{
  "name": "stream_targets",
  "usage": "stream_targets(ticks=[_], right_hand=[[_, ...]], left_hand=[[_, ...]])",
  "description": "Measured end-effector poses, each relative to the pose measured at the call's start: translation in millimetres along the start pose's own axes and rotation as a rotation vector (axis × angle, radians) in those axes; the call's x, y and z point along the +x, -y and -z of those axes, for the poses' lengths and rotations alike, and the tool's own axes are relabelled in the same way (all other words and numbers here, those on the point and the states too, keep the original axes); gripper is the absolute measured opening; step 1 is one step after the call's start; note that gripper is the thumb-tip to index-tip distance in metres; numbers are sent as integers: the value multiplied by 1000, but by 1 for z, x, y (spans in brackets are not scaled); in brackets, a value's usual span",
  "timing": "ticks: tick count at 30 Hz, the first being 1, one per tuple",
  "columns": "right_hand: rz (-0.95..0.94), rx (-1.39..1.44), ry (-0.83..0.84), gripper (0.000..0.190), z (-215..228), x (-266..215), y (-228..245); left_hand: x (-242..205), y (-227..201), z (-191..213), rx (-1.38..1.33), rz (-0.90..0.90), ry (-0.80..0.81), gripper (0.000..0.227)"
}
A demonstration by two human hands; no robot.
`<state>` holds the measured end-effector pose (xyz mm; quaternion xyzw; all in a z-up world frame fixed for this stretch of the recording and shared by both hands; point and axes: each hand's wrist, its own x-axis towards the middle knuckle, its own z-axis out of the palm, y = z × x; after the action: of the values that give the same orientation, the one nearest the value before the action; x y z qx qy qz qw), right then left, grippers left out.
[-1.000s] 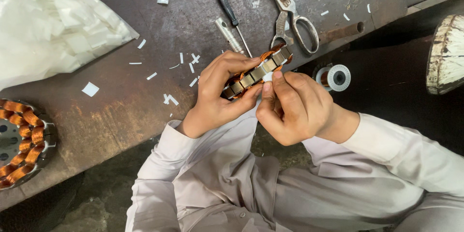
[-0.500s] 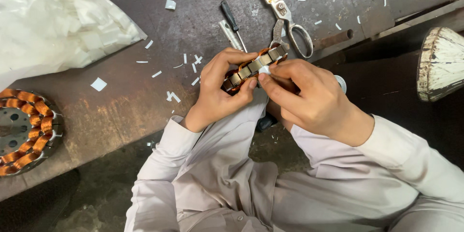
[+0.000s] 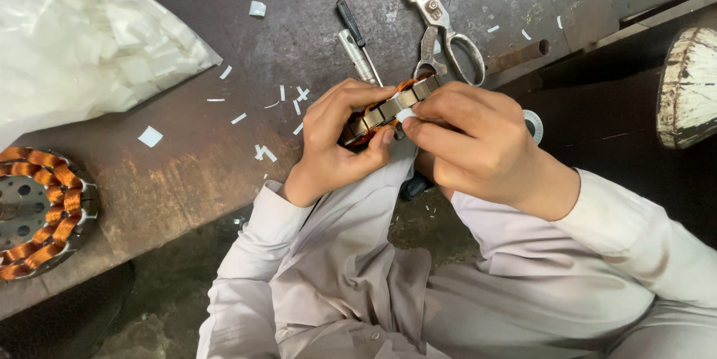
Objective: The person inserts small white insulating paper pieces into the slots of a copper-wound motor stator. They pick up each piece from the table and press it into place between the copper windings, repeating this process across multiple slots.
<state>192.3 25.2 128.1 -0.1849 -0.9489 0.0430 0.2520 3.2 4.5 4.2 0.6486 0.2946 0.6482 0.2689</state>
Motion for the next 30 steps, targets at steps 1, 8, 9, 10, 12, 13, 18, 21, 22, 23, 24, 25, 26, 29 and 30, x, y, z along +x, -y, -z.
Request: stream_targets(ticks=[1,8,9,10,12,13,18,21,22,23,24,25,26,29,30], right_hand=[[3,5,-3,29,-2,2,0],[-19,-43,-11,31,-12,4,4],[-61,-48,0,30,-12,5,5],[-104,-56,12,29,-11,7,8],[-130,-76,3,29,-10,14,12],[-113,-87,-16,28,-9,19,13],[-284,43,134,26,14,24,11],[-280,171,181,43,28,14,-1],[-295,247,230,50,24,9,-4],[-310,323,279,57,21,5,-5],[-330,389,304,62,18,2,-7],[-349,457,329,66,15,-1,-8],[-373,526,365,71,12,-6,-8],[-224,342,192,84,-11,-20,-5],[-214,346,154,78,-17,-25,-6]], left_hand=[[0,1,1,3,-5,-4,41],[-4,1,1,3,25,-46,38],[-4,1,0,3,31,-54,38],[-5,1,0,-4,46,-50,38],[-5,1,-1,-14,77,-45,38],[-5,1,-2,-13,54,-62,41],[-2,3,-2,-12,-19,-45,48],[-2,3,-4,7,-190,5,45],[-6,0,-3,0,-185,3,45],[-8,-2,-3,-8,-180,1,45],[-6,-2,0,-13,-186,10,44],[-4,-2,3,0,-191,19,44],[-4,-4,2,7,-189,19,45],[-10,-11,-1,54,-176,13,45],[-10,-12,-2,72,-179,15,45]])
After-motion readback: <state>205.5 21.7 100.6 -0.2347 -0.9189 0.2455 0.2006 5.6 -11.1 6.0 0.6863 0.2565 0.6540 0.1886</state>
